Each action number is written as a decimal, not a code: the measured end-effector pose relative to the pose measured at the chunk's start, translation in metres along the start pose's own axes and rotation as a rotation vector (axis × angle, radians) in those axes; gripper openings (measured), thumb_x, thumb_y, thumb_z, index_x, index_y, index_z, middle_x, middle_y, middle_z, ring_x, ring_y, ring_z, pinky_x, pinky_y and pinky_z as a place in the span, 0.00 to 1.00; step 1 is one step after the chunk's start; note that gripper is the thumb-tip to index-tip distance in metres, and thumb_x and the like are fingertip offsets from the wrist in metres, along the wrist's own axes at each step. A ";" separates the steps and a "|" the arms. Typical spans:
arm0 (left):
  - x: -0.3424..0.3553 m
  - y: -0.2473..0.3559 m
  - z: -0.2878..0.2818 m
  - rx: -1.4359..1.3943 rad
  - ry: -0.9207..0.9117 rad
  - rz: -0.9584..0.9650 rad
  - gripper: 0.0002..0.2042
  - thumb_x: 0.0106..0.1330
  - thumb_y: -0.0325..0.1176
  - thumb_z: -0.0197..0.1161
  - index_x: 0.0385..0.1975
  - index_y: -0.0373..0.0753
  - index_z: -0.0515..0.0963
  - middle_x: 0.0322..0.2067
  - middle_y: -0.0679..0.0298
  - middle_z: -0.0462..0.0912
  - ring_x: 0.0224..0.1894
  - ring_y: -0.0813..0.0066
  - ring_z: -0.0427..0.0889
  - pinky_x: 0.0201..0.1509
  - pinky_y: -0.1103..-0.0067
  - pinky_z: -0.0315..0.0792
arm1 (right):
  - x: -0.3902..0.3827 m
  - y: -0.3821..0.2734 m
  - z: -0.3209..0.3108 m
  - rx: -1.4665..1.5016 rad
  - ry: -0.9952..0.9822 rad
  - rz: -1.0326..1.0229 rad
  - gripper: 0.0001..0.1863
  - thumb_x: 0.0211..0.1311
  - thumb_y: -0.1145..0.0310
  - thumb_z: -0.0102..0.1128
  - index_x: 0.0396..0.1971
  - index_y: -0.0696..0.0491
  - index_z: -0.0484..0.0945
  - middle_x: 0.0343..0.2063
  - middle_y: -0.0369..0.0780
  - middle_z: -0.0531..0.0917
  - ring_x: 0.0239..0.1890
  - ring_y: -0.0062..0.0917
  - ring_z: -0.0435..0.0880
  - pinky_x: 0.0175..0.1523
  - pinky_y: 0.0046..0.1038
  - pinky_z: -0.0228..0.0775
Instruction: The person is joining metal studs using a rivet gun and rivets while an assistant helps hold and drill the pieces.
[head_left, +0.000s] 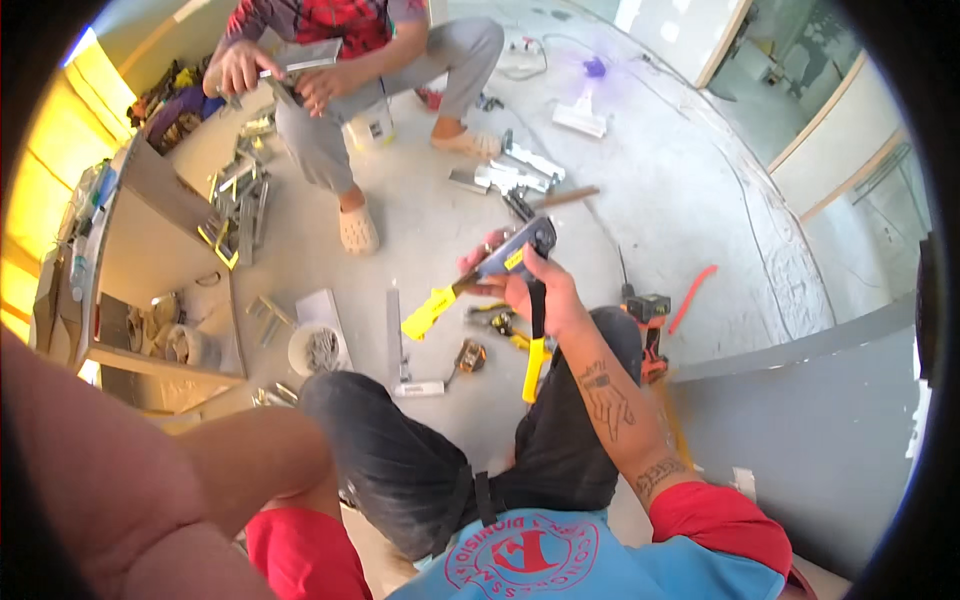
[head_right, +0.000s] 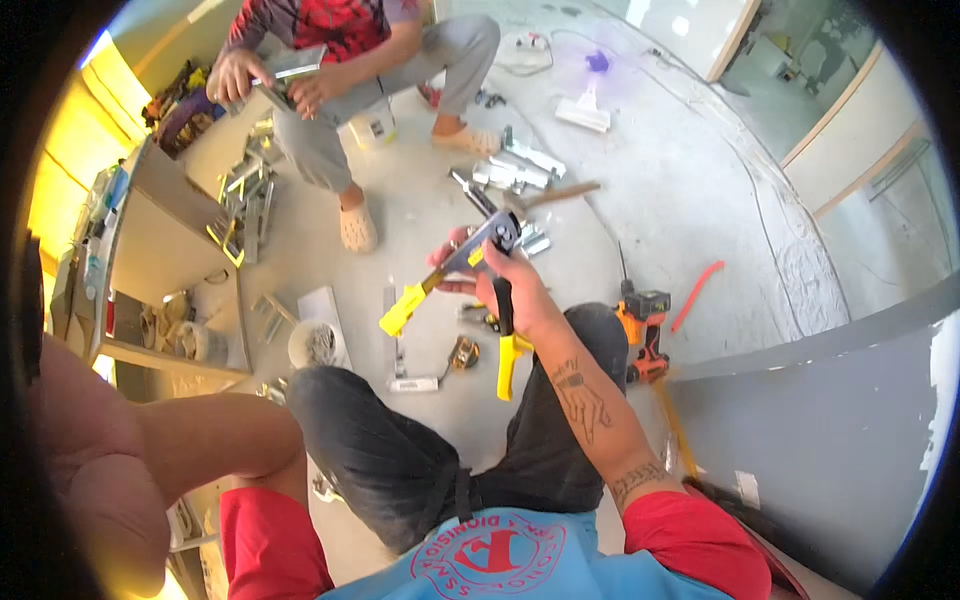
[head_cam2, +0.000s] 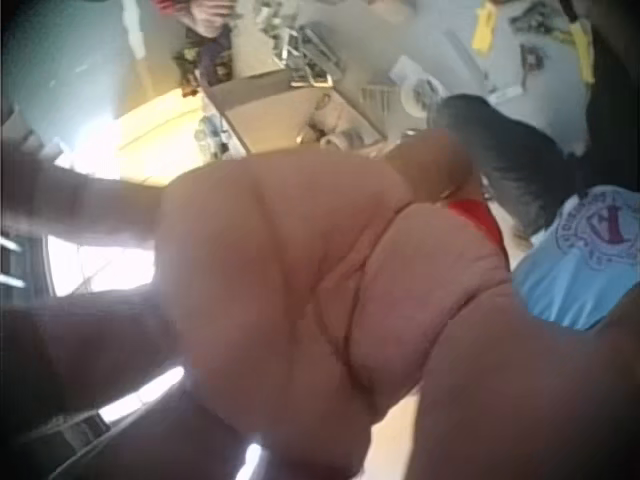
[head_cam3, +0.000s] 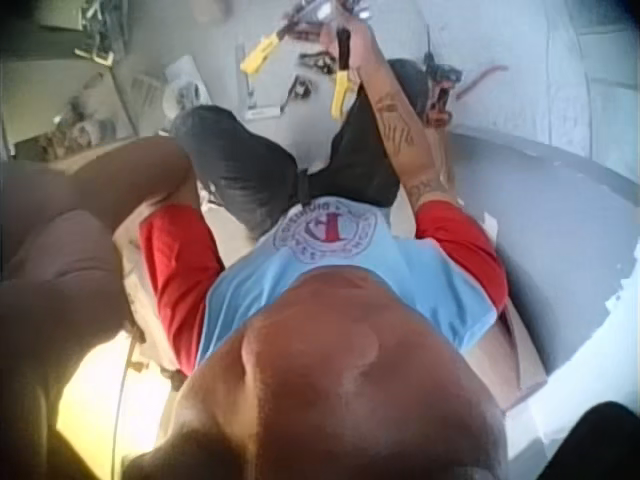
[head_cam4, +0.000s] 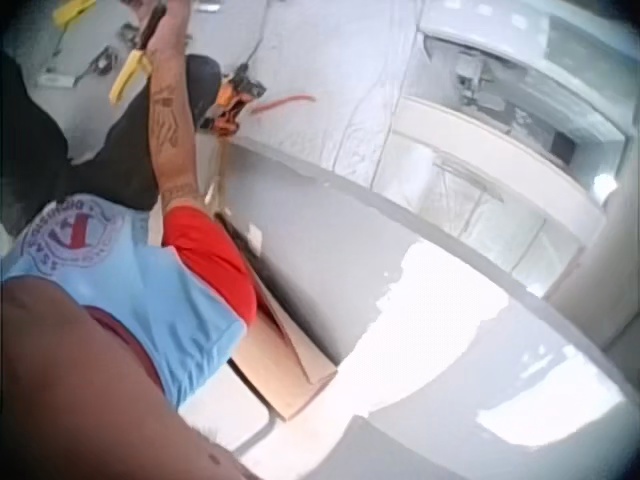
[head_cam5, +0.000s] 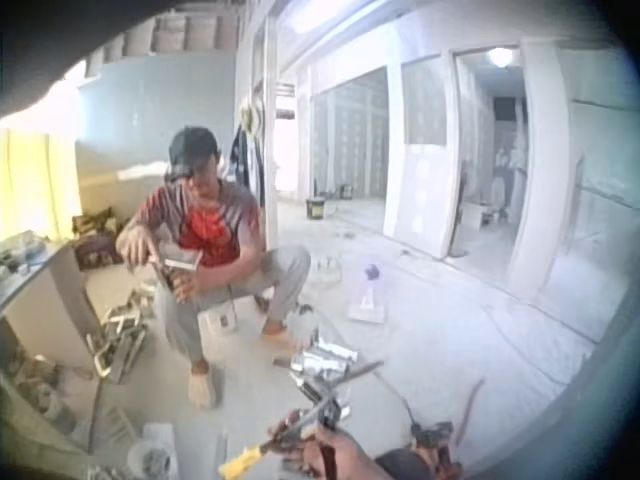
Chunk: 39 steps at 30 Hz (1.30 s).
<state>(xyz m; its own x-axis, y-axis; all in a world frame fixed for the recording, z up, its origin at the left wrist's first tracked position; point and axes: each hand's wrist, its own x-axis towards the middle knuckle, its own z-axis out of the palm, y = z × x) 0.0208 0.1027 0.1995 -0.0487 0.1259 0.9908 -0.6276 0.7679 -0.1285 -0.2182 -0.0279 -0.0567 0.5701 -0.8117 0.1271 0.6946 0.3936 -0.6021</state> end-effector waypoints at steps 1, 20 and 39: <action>0.001 -0.001 -0.005 0.033 -0.001 -0.005 0.28 0.57 0.32 0.59 0.61 0.34 0.64 0.52 0.54 0.74 0.48 0.66 0.75 0.54 0.69 0.69 | 0.001 0.006 0.007 -0.035 -0.003 0.003 0.25 0.65 0.51 0.54 0.55 0.53 0.68 0.51 0.46 0.76 0.61 0.39 0.71 0.61 0.50 0.61; 0.070 -0.032 0.049 0.259 -0.003 0.066 0.25 0.66 0.37 0.51 0.59 0.28 0.64 0.52 0.49 0.73 0.52 0.60 0.74 0.58 0.65 0.67 | -0.009 0.010 0.004 -0.020 -0.002 -0.032 0.23 0.67 0.53 0.51 0.54 0.53 0.69 0.50 0.44 0.77 0.60 0.38 0.71 0.62 0.47 0.61; -0.252 -0.014 0.082 -0.310 -1.294 -1.229 0.22 0.68 0.46 0.56 0.43 0.26 0.74 0.18 0.59 0.78 0.23 0.67 0.81 0.30 0.71 0.74 | -0.007 -0.002 0.005 -0.176 0.186 -0.107 0.25 0.66 0.47 0.51 0.51 0.53 0.71 0.35 0.41 0.82 0.40 0.25 0.82 0.45 0.25 0.71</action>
<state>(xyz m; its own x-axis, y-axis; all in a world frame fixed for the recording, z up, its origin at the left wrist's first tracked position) -0.0214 0.0089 -0.0451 -0.3224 -0.9412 -0.1005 -0.6240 0.1315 0.7703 -0.2209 -0.0211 -0.0527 0.3956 -0.9164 0.0604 0.6509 0.2333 -0.7224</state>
